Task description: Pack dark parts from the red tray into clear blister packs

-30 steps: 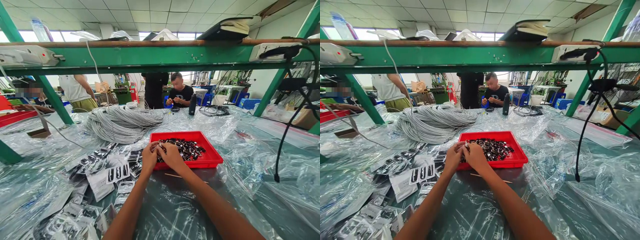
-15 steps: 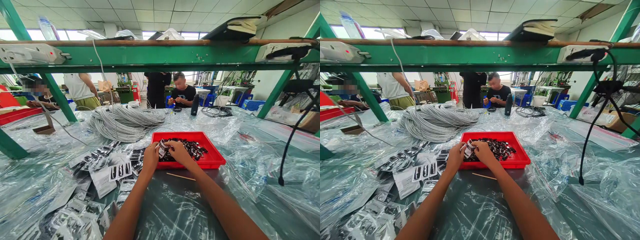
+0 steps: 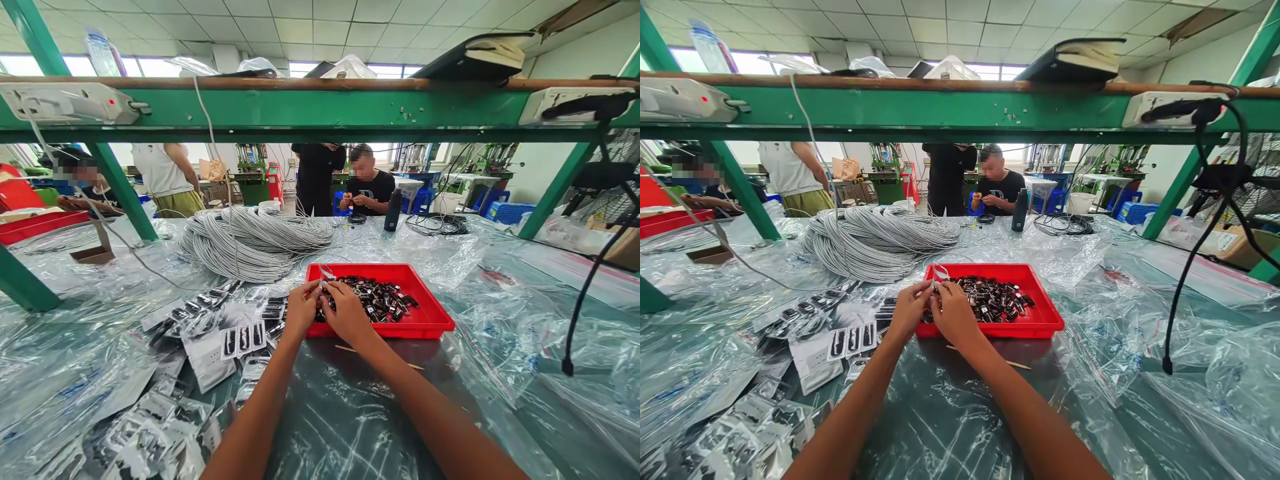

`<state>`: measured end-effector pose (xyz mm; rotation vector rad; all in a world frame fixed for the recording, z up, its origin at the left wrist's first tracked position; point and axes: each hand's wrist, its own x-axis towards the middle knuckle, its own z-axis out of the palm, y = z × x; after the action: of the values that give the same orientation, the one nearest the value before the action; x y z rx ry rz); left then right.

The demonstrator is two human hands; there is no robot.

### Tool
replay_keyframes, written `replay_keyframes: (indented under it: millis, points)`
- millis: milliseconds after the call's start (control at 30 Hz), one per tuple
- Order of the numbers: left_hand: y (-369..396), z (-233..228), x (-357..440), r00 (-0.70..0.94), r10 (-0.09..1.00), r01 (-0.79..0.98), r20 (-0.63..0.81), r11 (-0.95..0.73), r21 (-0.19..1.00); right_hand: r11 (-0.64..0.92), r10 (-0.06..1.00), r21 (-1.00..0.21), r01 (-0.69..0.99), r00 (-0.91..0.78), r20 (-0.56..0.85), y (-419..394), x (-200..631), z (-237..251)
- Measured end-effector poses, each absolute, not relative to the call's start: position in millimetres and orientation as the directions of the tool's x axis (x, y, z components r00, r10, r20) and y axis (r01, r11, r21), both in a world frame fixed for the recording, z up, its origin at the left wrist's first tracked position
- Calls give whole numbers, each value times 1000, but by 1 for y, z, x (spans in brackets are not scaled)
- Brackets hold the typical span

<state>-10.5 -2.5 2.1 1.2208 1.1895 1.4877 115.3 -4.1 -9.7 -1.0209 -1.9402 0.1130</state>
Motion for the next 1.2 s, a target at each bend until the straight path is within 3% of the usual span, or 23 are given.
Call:
replay_keyframes:
  millis: [200, 333, 433, 533, 667, 767, 867, 1000, 1100, 1200]
  points:
    - [-6, 9, -10, -57, 969, 67, 240, -237, 969, 544, 834, -694, 471, -219, 506, 5, 135, 2]
    - [-5, 24, -20, -227, 922, 385, 314, -211, 898, 514, 858, -743, 429, -272, 436, 15, 150, 9]
    - [-14, 42, -30, -304, 892, 585, 335, -102, 805, 546, 831, -652, 527, -239, 502, 16, 160, 23]
    - [-37, 53, -38, -163, 952, 754, 259, -49, 655, 572, 805, -538, 619, -299, 512, 2, 175, 40]
    - [-81, 45, -55, -62, 970, 961, 234, -5, 277, 630, 774, -385, 674, -583, 246, -37, 203, 32]
    - [-105, 29, -84, -122, 960, 991, 253, 104, 82, 657, 753, -155, 738, -653, 79, -67, 226, -2]
    - [-114, 19, -115, -77, 974, 997, 214, 80, -9, 628, 776, 17, 778, -628, 62, -87, 241, -30]
    - [-116, 27, -135, 34, 987, 995, 154, -18, -102, 560, 828, 6, 829, -560, 18, -94, 256, -33]
    - [-125, 39, -133, 2, 954, 999, 299, 13, -47, 524, 851, -148, 839, -516, 95, -90, 266, -23]
    - [-142, 37, -110, -95, 930, 965, 355, -2, 263, 547, 837, -395, 738, -477, 267, -87, 270, -15]
